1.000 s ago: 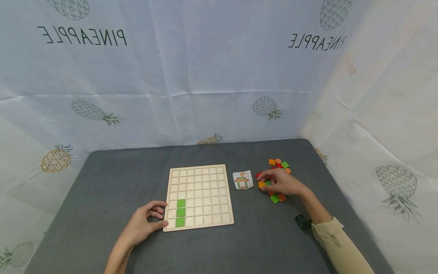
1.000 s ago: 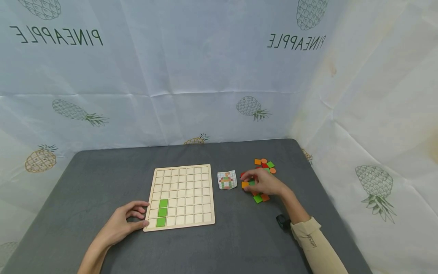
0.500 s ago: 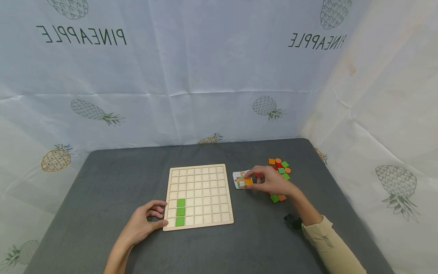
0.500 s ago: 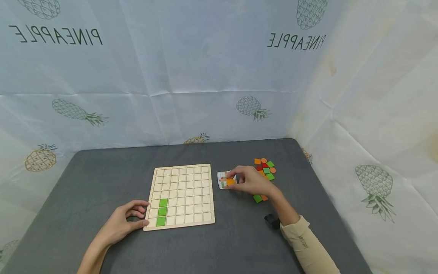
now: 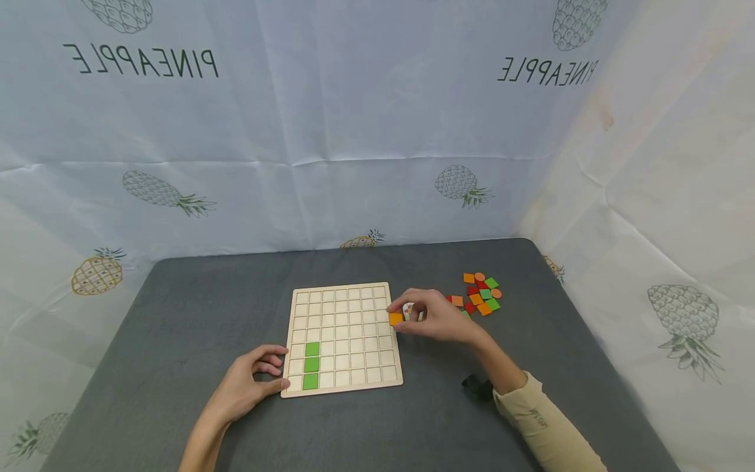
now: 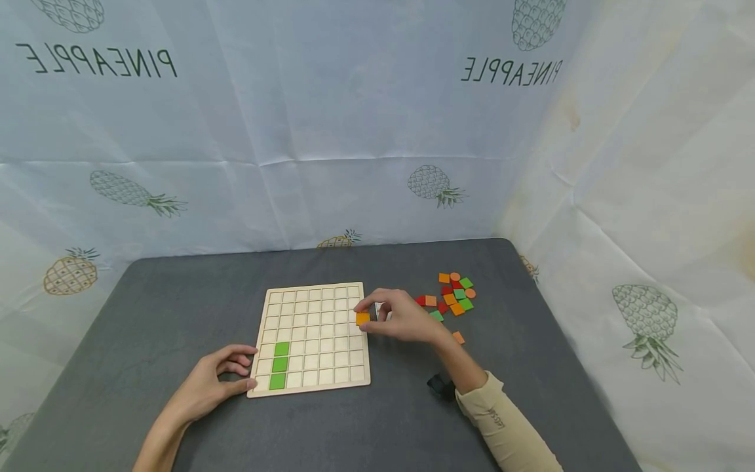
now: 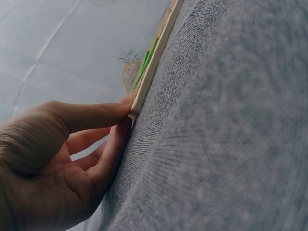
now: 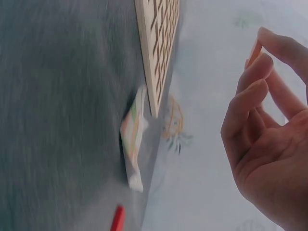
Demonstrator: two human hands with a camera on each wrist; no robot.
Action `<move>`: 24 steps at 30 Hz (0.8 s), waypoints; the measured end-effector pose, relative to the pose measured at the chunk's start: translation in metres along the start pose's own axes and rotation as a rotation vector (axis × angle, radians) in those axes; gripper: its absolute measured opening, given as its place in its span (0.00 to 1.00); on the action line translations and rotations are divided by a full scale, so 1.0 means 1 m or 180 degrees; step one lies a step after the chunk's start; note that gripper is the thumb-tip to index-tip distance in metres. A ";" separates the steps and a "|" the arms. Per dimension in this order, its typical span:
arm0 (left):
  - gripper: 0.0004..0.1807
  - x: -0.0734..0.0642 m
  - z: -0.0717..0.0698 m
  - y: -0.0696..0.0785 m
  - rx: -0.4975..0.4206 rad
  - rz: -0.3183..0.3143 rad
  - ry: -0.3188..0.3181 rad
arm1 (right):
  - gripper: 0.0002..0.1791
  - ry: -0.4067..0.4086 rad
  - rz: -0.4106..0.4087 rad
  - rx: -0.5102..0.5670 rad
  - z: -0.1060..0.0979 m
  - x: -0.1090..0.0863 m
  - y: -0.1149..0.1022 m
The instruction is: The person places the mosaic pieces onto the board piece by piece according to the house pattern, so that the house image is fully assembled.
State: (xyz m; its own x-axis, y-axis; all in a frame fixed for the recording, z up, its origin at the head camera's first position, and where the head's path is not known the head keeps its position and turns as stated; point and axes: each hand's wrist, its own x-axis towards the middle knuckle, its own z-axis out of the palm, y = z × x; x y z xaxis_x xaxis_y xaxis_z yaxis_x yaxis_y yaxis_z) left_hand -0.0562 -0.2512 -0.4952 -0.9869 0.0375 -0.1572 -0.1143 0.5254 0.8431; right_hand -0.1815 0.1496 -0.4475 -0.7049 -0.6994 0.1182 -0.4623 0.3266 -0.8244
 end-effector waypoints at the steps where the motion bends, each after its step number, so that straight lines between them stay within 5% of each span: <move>1: 0.32 0.000 0.000 0.000 0.0000 -0.0004 -0.0003 | 0.19 -0.0016 -0.0012 0.0019 0.003 0.002 -0.002; 18: 0.33 0.000 0.000 -0.001 0.0007 -0.0047 -0.0019 | 0.16 -0.0397 -0.0183 0.0071 0.063 0.031 -0.023; 24: 0.33 0.001 0.001 -0.001 0.0010 -0.0044 -0.0008 | 0.15 -0.0622 -0.0021 -0.0052 0.086 0.040 -0.031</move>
State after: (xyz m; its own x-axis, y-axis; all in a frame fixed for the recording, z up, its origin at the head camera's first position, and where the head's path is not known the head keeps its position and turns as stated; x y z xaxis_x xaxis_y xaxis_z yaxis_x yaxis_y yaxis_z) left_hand -0.0568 -0.2508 -0.4963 -0.9849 0.0324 -0.1701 -0.1275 0.5286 0.8392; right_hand -0.1493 0.0565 -0.4645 -0.5846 -0.8112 0.0126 -0.4763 0.3306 -0.8147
